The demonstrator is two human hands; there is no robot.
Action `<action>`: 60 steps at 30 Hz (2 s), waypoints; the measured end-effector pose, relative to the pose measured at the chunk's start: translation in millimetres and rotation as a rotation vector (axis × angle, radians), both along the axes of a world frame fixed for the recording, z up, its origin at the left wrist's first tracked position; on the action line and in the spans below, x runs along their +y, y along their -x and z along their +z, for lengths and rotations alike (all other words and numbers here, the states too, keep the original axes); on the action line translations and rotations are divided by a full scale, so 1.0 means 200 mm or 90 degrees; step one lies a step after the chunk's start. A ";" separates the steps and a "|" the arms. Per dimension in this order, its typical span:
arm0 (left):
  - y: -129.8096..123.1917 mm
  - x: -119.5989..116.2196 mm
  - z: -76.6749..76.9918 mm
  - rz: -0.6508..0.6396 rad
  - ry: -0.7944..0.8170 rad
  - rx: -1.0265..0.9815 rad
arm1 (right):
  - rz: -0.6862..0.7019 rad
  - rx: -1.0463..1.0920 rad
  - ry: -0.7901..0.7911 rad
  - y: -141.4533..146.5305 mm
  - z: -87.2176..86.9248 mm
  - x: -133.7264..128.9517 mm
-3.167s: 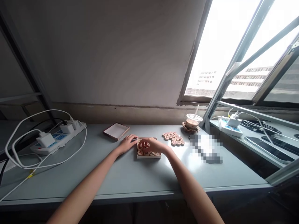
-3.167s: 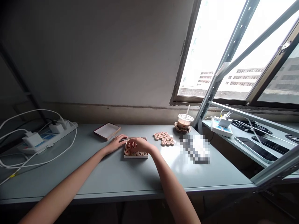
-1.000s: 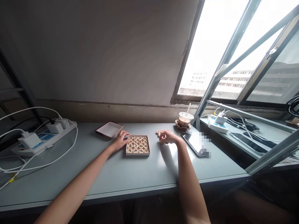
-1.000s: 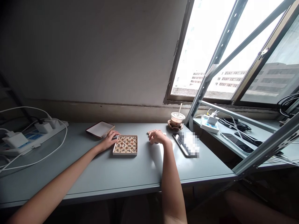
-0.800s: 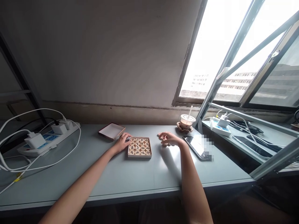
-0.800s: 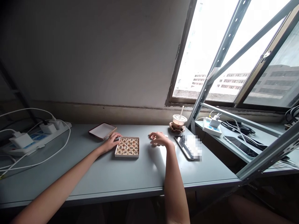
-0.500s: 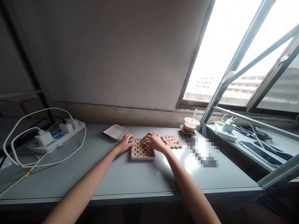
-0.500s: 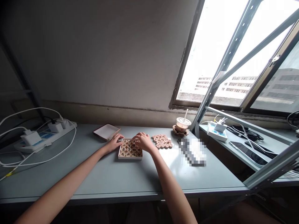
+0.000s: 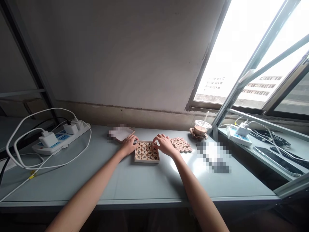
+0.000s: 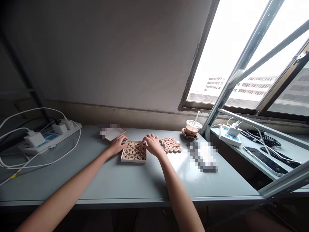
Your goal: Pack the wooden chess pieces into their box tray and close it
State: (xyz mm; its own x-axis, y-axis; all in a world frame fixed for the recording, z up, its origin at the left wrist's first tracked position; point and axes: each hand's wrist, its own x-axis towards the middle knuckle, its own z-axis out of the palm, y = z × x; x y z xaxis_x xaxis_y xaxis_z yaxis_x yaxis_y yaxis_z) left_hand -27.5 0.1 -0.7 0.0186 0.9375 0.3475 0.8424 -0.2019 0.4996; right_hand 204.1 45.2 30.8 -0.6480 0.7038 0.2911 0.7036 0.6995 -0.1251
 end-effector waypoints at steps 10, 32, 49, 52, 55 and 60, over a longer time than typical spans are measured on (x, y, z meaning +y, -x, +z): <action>0.00 0.01 -0.01 0.000 0.001 0.036 | 0.005 0.094 0.036 -0.01 -0.03 0.00; 0.03 0.05 -0.06 -0.022 -0.039 0.046 | 0.014 0.083 0.045 0.00 -0.04 0.00; 0.03 0.06 -0.07 -0.029 -0.023 0.028 | -0.266 0.135 -0.029 -0.11 -0.06 0.07; 0.03 0.06 -0.07 -0.033 -0.015 0.029 | -0.232 0.117 -0.041 -0.12 -0.06 0.07; 0.02 0.06 -0.06 -0.037 -0.012 0.034 | -0.202 0.081 -0.046 -0.15 -0.06 0.09; 0.02 0.03 -0.04 0.005 -0.018 0.074 | -0.313 0.046 -0.056 -0.18 -0.06 0.11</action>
